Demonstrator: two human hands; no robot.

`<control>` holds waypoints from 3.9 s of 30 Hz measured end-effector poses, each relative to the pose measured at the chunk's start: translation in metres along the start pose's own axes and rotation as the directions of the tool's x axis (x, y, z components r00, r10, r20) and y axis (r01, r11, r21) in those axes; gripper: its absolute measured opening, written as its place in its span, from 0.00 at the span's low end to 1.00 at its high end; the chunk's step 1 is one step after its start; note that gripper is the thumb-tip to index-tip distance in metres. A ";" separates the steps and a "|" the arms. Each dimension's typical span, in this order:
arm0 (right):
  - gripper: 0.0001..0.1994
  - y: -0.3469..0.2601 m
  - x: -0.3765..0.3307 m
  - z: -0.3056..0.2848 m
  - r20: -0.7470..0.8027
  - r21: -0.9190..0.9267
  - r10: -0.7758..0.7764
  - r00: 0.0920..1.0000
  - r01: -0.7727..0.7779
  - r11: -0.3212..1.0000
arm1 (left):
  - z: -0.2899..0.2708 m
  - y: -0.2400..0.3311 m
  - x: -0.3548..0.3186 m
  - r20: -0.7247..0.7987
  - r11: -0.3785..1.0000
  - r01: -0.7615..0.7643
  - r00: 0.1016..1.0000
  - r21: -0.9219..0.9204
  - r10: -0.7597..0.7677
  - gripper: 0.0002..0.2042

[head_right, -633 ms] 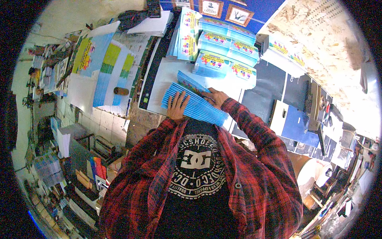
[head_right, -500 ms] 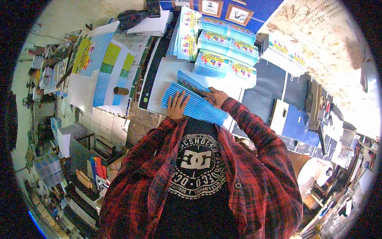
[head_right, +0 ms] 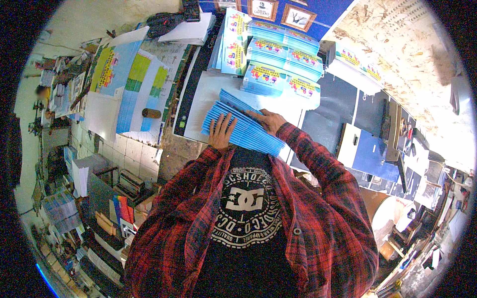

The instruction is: The person stands at a workbench and repeatedly picks up stacks of light blue printed paper sheets. They align the edges of the sheets by hand and place them into neat piles on the table. The person continues this repetitive stacking process throughout the clip, organizing the loose sheets into uniform stacks.

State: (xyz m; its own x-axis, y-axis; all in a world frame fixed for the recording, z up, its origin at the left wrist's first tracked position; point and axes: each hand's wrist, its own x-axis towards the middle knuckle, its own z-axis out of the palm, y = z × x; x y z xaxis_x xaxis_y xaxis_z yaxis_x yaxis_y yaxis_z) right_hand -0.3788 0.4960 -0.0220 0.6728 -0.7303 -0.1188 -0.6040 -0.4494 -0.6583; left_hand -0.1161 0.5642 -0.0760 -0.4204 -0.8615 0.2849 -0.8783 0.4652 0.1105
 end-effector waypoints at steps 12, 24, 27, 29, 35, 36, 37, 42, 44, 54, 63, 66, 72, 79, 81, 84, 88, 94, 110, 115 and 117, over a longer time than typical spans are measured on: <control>0.21 0.000 0.000 -0.001 -0.001 0.078 0.018 1.000 -0.018 0.997 | -0.003 0.000 0.002 0.023 0.999 0.003 1.000 -0.042 -0.002 0.29; 0.19 0.013 0.002 0.002 0.072 0.027 0.009 0.997 -0.011 1.000 | -0.003 -0.001 0.004 -0.010 1.000 -0.014 1.000 -0.010 0.013 0.28; 0.19 0.013 0.001 0.005 0.033 0.062 -0.004 0.999 0.002 0.998 | -0.001 -0.002 0.003 -0.023 0.999 -0.010 1.000 0.043 0.011 0.27; 0.19 0.003 -0.002 0.003 -0.009 0.034 -0.042 0.999 0.042 0.999 | -0.002 0.000 0.003 0.003 1.000 -0.002 1.000 -0.026 0.002 0.30; 0.24 0.006 -0.002 0.007 -0.052 -0.039 -0.124 0.991 0.122 0.992 | -0.011 0.002 0.005 0.070 0.998 0.012 0.998 -0.067 -0.007 0.31; 0.24 0.009 -0.003 0.009 -0.061 -0.034 -0.130 0.990 0.128 0.991 | -0.012 0.002 0.006 0.071 0.998 0.011 0.997 -0.066 -0.006 0.31; 0.23 0.009 -0.002 0.009 -0.069 -0.028 -0.137 0.988 0.136 0.990 | -0.012 0.002 0.006 0.072 0.998 0.011 0.997 -0.064 -0.007 0.31; 0.21 0.003 -0.002 0.008 0.016 -0.020 -0.026 1.000 0.027 0.999 | -0.009 0.001 0.004 0.068 1.000 0.009 0.998 -0.030 -0.007 0.31; 0.21 -0.001 -0.002 0.007 0.038 -0.072 -0.005 0.999 0.008 0.997 | -0.009 0.001 0.004 0.073 0.999 0.009 0.997 -0.031 -0.006 0.31; 0.18 0.002 0.000 0.015 -0.048 -0.133 -0.068 0.997 0.062 0.989 | -0.011 0.001 0.006 0.075 1.000 -0.007 0.997 0.009 0.007 0.31; 0.22 -0.004 -0.003 0.013 -0.035 -0.115 -0.048 0.998 0.044 0.992 | -0.007 0.001 0.007 0.031 0.999 -0.012 0.999 -0.031 0.013 0.31; 0.25 -0.012 -0.004 0.007 -0.017 -0.126 -0.027 0.999 0.025 0.992 | -0.007 0.000 0.007 0.061 0.999 -0.005 0.998 -0.036 0.007 0.31; 0.25 -0.008 -0.005 0.009 -0.022 -0.118 -0.035 0.999 0.032 0.992 | -0.005 -0.001 0.007 0.067 1.000 -0.023 0.997 -0.001 0.023 0.31; 0.22 -0.002 -0.004 0.010 -0.017 -0.093 -0.040 0.999 0.038 0.995 | -0.006 0.000 0.008 0.088 1.000 -0.008 0.996 -0.019 0.009 0.31; 0.22 0.000 -0.004 0.016 -0.033 -0.121 -0.057 0.998 0.053 0.991 | -0.005 -0.001 0.007 0.084 1.000 -0.020 0.996 0.018 0.018 0.31; 0.25 -0.003 -0.005 0.019 -0.027 -0.210 -0.050 0.998 0.043 0.977 | -0.005 -0.001 0.008 0.114 0.999 -0.014 0.993 0.047 0.008 0.30; 0.36 -0.021 0.000 0.022 -0.066 -0.211 0.115 0.991 -0.127 0.969 | -0.002 0.002 0.008 0.070 1.000 -0.005 0.998 0.026 0.003 0.30; 0.20 -0.006 0.019 0.033 -0.188 -0.148 0.285 0.940 -0.314 0.938 | 0.002 0.001 0.007 0.074 0.999 0.033 0.997 -0.029 -0.031 0.29; 0.17 -0.004 -0.025 -0.006 -0.216 -0.165 0.251 0.944 -0.288 0.943 | -0.005 0.002 0.015 0.115 0.999 -0.006 0.993 0.032 0.002 0.27; 0.20 -0.013 -0.091 -0.153 -0.348 -0.031 0.278 0.895 -0.307 0.951 | 0.003 -0.007 0.016 0.141 0.994 -0.086 0.987 0.070 0.075 0.36; 0.22 0.017 -0.125 -0.211 -0.417 0.002 0.257 0.872 -0.282 0.959 | -0.020 0.007 0.031 0.293 0.997 -0.001 0.956 -0.072 0.022 0.39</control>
State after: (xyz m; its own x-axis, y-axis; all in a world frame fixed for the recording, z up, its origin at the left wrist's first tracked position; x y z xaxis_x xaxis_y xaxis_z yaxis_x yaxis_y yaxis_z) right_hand -0.5635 0.4707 0.1387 0.2526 -0.9669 0.0374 -0.7687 -0.2240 -0.5991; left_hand -0.1304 0.5446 -0.0469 -0.4876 -0.8730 -0.0038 -0.8594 0.4792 0.1785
